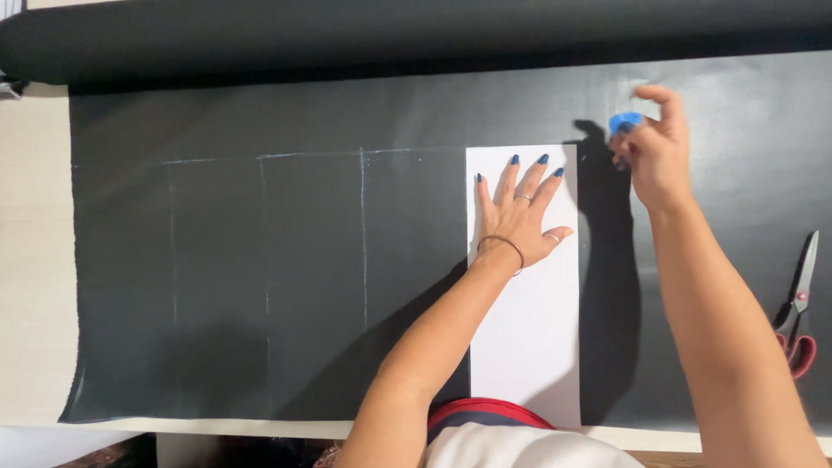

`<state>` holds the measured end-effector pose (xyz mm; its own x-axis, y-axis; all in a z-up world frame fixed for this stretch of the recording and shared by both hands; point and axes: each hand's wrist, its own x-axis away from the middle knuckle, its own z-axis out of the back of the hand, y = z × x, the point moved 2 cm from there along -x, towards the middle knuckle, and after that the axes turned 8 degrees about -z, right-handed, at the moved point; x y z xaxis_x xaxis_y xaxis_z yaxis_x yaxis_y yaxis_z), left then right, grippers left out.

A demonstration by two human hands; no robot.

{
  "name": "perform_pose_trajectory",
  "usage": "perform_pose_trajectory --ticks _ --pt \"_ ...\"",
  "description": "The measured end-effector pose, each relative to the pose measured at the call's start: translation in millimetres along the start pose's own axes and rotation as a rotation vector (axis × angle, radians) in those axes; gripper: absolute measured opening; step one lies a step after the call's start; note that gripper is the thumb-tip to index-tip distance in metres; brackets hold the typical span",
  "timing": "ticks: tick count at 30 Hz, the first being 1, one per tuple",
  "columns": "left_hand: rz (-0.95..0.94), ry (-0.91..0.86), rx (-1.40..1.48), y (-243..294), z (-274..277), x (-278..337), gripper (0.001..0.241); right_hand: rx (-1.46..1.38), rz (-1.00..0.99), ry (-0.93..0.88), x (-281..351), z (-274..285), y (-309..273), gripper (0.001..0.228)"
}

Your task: Marking a grid pattern on a large sheet of black material using a white rectangular template and blue chalk

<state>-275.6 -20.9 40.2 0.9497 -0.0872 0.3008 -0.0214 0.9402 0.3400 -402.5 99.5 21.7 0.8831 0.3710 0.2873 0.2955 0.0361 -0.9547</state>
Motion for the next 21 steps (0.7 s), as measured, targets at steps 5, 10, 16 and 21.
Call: perform_pose_trajectory --ticks 5,10,16,21 --pt "-0.007 0.007 0.022 -2 -8 -3 0.06 0.851 0.136 -0.055 -22 4 12 0.022" --pt "-0.006 0.01 0.049 -4 -20 -6 0.06 1.511 0.639 -0.112 -28 2 18 0.019" --pt "-0.005 -0.014 0.045 -2 -12 -4 0.06 1.709 0.874 -0.13 -20 -8 10 0.012" --pt "-0.001 -0.026 0.059 -1 -3 -1 0.058 1.668 0.934 -0.187 -29 -15 16 0.013"
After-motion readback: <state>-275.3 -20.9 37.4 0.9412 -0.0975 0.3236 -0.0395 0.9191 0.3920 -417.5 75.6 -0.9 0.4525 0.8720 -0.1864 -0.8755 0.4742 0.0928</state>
